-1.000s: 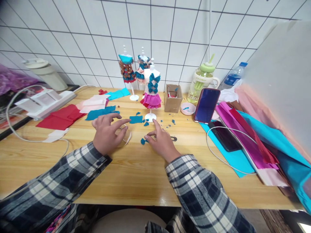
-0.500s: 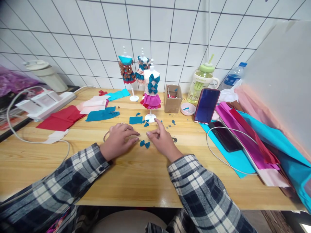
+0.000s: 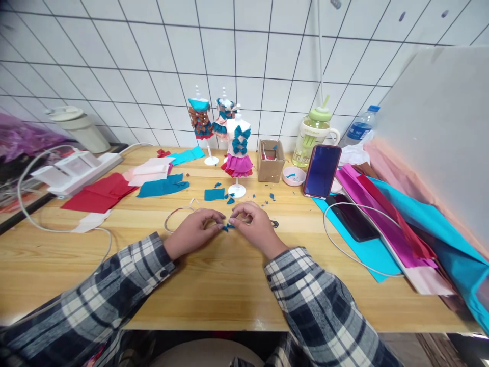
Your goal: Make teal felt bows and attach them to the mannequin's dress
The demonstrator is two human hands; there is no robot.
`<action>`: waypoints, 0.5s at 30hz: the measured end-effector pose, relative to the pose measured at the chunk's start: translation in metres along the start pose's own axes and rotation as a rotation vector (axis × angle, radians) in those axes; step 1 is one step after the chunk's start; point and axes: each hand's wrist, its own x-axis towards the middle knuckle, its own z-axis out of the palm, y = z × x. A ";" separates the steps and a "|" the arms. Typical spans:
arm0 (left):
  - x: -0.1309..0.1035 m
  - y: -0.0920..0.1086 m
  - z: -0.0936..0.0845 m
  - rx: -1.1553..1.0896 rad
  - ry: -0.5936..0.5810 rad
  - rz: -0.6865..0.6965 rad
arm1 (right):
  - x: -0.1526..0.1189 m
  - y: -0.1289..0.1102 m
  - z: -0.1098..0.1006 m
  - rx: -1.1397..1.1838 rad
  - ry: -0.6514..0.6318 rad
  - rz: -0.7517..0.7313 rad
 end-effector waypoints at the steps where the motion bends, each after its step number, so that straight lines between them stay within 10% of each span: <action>1: 0.000 0.000 -0.001 -0.077 0.021 -0.029 | 0.000 0.001 0.000 0.078 -0.047 0.035; 15: -0.006 0.016 0.006 -0.695 0.074 -0.294 | -0.004 -0.004 0.017 0.370 -0.010 0.207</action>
